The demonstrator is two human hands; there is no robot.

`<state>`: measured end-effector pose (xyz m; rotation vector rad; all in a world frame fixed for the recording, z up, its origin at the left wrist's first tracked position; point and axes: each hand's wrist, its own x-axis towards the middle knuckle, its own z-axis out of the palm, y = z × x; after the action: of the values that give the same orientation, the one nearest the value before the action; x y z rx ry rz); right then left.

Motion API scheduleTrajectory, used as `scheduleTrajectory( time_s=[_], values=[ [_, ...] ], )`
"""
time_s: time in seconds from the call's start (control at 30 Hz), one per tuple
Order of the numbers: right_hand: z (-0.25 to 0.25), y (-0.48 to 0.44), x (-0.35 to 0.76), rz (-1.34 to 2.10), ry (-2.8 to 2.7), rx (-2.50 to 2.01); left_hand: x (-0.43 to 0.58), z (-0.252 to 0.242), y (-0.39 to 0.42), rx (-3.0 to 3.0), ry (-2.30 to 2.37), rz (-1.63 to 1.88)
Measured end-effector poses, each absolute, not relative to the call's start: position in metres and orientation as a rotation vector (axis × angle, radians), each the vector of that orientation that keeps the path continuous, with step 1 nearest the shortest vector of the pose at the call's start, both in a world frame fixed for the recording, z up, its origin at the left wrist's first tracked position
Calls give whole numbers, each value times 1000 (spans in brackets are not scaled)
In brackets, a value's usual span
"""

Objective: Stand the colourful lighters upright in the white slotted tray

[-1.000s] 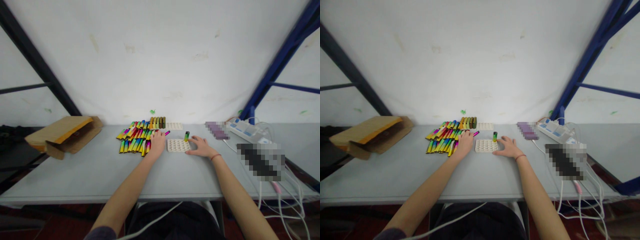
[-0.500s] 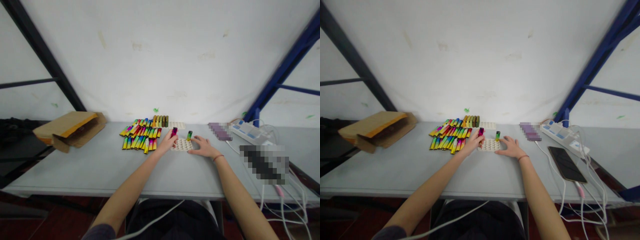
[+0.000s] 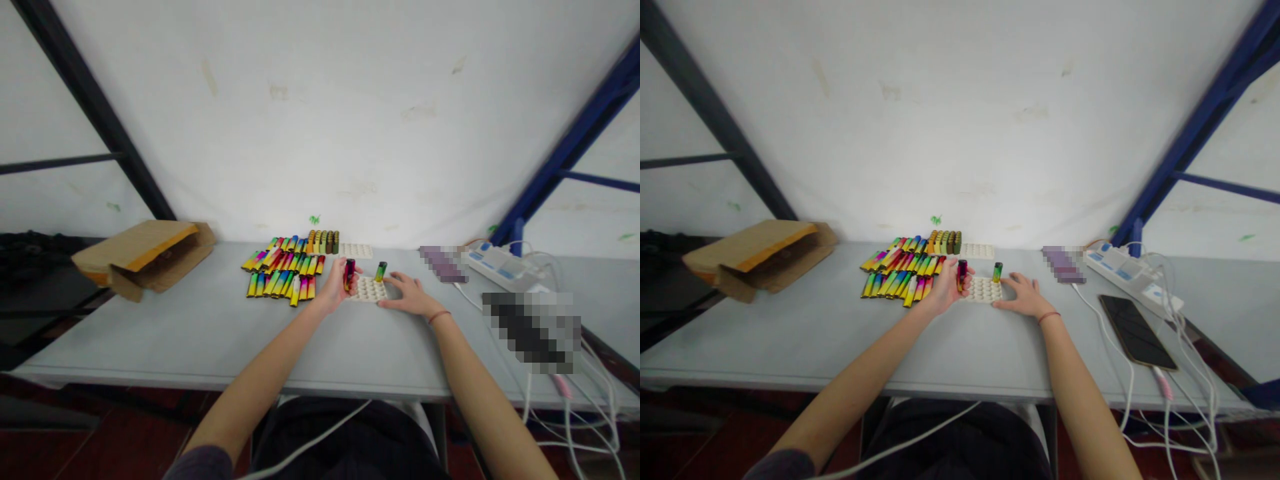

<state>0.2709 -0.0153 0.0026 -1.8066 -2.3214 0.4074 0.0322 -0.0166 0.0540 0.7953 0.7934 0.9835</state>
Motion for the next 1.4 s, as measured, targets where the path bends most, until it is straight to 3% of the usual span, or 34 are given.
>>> scheduleTrajectory(
  time_s=[1.4],
  values=[
    [4, -15, 269, 408, -2339, -1803, 33, 56, -21, 774, 689, 967]
  ],
)
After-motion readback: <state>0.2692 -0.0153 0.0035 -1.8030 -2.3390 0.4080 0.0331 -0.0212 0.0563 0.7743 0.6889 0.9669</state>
